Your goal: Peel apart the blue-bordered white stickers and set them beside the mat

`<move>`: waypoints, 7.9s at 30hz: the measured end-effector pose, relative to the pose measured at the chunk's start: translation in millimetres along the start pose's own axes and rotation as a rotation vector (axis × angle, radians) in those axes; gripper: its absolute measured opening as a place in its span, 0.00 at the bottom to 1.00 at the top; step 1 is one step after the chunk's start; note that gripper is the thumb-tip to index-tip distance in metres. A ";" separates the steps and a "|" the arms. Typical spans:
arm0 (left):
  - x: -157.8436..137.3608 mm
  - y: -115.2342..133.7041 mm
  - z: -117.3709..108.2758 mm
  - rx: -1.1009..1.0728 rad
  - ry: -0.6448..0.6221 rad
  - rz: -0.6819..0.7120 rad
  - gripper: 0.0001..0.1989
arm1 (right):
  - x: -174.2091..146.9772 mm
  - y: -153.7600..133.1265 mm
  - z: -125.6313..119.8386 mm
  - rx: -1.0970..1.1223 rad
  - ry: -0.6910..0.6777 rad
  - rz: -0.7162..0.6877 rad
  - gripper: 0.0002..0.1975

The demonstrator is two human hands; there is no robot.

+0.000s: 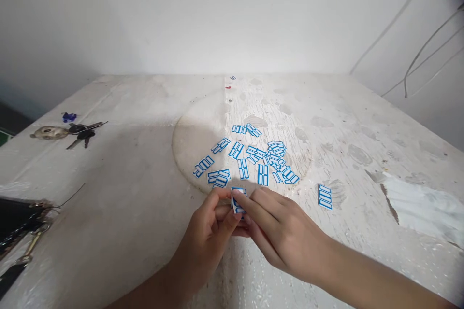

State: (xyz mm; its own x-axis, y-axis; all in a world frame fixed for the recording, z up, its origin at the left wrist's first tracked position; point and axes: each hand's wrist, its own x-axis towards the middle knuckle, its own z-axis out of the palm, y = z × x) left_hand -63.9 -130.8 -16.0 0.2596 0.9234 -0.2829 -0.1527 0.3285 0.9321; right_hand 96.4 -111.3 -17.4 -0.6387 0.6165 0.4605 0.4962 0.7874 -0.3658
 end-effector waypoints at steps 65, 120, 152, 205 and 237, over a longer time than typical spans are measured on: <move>-5.7 -10.0 4.1 0.052 -0.092 0.047 0.11 | 5.8 1.1 -4.7 1.102 0.138 0.703 0.11; -4.2 -4.1 -1.9 0.290 0.069 0.155 0.06 | 5.0 -1.5 -4.1 1.145 0.129 0.705 0.10; 1.3 8.4 -6.1 -0.169 0.008 -0.034 0.07 | 6.9 -2.0 -6.1 1.461 0.034 0.637 0.08; 2.6 7.5 -4.8 -0.125 -0.052 -0.063 0.07 | 3.6 -6.6 -7.1 1.328 0.095 0.519 0.19; 4.4 7.6 -5.8 -0.348 -0.341 -0.230 0.08 | 4.0 0.3 -15.5 0.837 -0.085 0.387 0.25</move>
State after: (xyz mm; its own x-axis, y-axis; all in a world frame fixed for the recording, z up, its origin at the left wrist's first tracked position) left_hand -69.4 -123.1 -11.5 0.6093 0.7220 -0.3277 -0.3471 0.6145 0.7085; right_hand 103.1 -108.6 -3.2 -0.5745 0.8072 0.1360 0.1181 0.2461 -0.9620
